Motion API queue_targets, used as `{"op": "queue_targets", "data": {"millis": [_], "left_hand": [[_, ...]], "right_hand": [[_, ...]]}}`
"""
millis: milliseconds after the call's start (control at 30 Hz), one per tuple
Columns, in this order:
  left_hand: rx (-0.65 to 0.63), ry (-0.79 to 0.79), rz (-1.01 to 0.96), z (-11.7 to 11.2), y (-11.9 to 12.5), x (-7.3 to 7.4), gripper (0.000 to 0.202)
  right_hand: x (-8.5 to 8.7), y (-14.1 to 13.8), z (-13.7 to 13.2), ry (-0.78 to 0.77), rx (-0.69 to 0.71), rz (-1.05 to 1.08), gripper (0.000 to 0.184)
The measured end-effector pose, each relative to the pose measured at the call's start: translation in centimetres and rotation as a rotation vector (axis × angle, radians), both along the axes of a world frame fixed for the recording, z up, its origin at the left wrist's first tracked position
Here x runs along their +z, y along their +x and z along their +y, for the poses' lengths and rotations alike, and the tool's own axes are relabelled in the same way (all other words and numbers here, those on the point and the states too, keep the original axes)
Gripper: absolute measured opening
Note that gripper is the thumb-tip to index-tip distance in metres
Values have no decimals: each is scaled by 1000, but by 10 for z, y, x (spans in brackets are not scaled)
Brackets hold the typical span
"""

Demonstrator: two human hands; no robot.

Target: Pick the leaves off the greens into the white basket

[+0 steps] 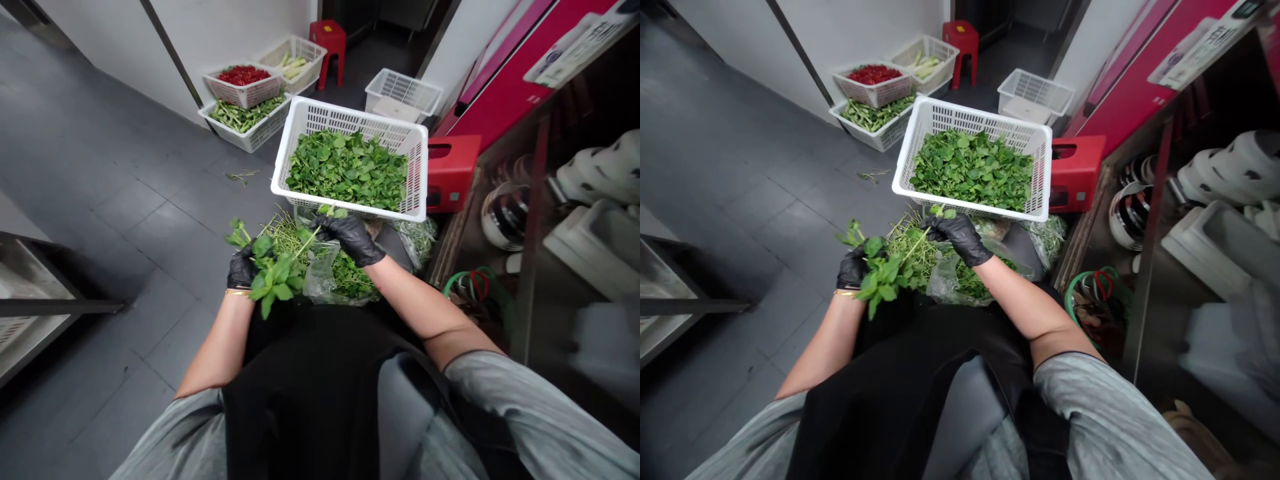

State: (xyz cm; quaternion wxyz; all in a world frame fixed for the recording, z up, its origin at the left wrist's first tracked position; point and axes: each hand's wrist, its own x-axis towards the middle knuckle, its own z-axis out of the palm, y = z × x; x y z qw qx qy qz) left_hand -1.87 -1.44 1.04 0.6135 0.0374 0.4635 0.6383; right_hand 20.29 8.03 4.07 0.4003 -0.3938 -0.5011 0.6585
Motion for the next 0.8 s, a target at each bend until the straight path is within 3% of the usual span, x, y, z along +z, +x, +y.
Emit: {"op": "queue_targets", "data": {"millis": [133,267,467,633,700,800], "left_hand": [[-31,71,23,-7,-25,10,36],[-108,68,300,-13,-13,12,21],[-215,141,498,-8,31,9,39],[-343,144,705,4,32,-2,32],[-401,121,684,9,31,-7,31],[-367,98,556,12,37,-9,33]], "right_hand": [[19,20,24,36,-188,23,24],[29,22,41,10,-209,17,22],[10,-1,44,-260,-232,115,18],[-11,-14,39,-323,-274,171,23],[-12,-15,41,-312,-318,213,20],[-7,-11,48,-312,-378,254,13]]}}
